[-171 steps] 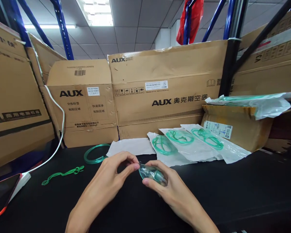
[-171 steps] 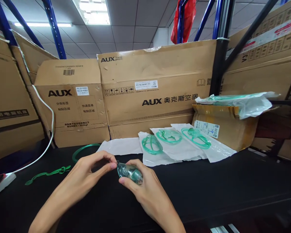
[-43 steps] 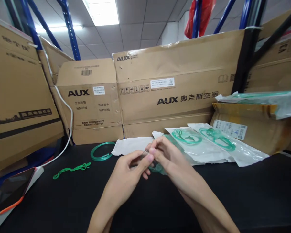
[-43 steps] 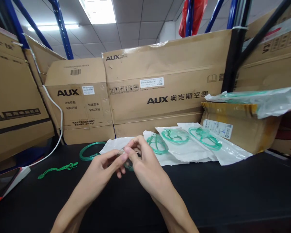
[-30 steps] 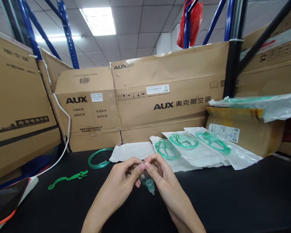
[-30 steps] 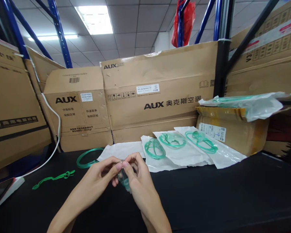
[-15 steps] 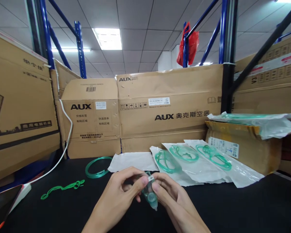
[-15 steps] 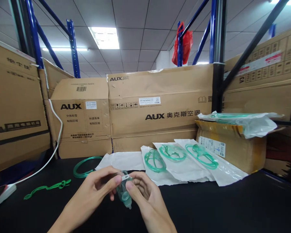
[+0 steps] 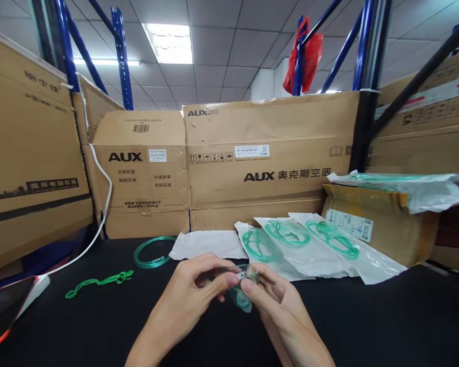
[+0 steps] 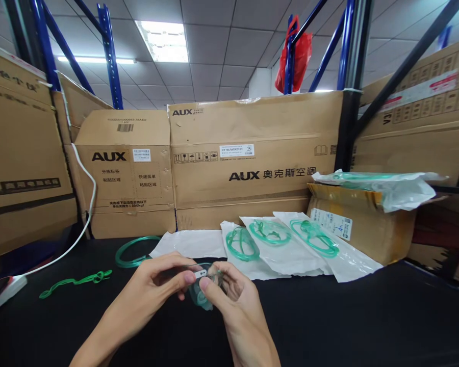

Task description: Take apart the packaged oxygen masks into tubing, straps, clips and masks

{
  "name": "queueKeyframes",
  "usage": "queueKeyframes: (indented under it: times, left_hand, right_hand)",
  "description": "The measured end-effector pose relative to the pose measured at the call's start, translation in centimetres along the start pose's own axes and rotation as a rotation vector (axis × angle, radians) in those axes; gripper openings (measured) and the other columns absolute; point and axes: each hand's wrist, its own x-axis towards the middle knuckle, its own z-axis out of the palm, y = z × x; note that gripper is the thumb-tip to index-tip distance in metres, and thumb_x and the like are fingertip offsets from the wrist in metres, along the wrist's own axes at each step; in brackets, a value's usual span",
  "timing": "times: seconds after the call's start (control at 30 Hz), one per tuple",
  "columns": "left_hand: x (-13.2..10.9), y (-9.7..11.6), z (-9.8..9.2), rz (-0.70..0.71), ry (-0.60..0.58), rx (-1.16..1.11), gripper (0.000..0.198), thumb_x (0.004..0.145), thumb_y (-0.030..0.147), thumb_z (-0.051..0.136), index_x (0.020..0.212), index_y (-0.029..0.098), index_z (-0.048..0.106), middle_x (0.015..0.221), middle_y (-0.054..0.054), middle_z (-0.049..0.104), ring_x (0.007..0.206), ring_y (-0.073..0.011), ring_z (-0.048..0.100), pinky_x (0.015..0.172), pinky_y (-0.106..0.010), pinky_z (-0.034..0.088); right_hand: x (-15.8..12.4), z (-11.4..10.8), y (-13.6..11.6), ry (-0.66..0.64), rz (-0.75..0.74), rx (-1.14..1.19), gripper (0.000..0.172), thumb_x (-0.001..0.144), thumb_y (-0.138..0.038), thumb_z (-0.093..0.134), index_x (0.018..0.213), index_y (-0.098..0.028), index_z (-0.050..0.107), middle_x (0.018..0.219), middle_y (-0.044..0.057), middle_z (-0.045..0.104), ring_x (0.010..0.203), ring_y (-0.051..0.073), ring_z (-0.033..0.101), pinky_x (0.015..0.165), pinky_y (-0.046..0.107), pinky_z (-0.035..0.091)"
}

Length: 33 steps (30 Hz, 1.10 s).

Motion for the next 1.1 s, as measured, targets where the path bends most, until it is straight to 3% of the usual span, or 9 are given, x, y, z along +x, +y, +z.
queueKeyframes:
  times: [0.43,0.63,0.97,1.1]
  left_hand:
    - [-0.2,0.0,-0.1,0.022,-0.004,0.046,0.016,0.095,0.034,0.071,0.103,0.025,0.081,0.086,0.000,0.067,0.065,-0.0114,0.060,0.064,-0.023,0.048]
    - [-0.5,0.6,0.1,0.015,-0.027,-0.005,0.018,0.095,0.039,0.071,0.102,0.026,0.081,0.089,0.000,0.068,0.067,-0.0111,0.061,0.062,-0.022,0.048]
    - [-0.5,0.4,0.1,0.028,-0.069,-0.003,0.021,0.096,0.044,0.070,0.104,0.027,0.079,0.093,0.000,0.068,0.064,-0.0106,0.060,0.059,-0.023,0.049]
    - [-0.5,0.6,0.0,0.072,-0.061,0.082,0.019,0.097,0.042,0.068,0.108,0.029,0.078,0.097,-0.001,0.070,0.077,-0.0139,0.063,0.064,-0.023,0.049]
  right_hand:
    - [-0.6,0.6,-0.4,0.154,-0.135,-0.142,0.022,0.076,-0.040,0.087,0.079,-0.021,0.077,0.077,-0.001,0.061,0.078,0.016,0.056,0.075,0.025,0.048]
    - [-1.1,0.4,-1.3,0.096,-0.116,-0.145,0.023,0.073,-0.038,0.088,0.071,-0.020,0.075,0.073,-0.001,0.057,0.074,0.016,0.050,0.070,0.026,0.043]
    - [-1.2,-0.2,-1.5,0.011,-0.062,-0.151,0.026,0.078,-0.043,0.085,0.075,-0.019,0.075,0.077,0.000,0.060,0.078,0.018,0.052,0.072,0.028,0.044]
    - [-1.5,-0.1,-1.4,0.010,-0.012,-0.082,0.024,0.079,-0.041,0.085,0.083,-0.020,0.074,0.083,0.001,0.062,0.083,0.018,0.055,0.075,0.027,0.045]
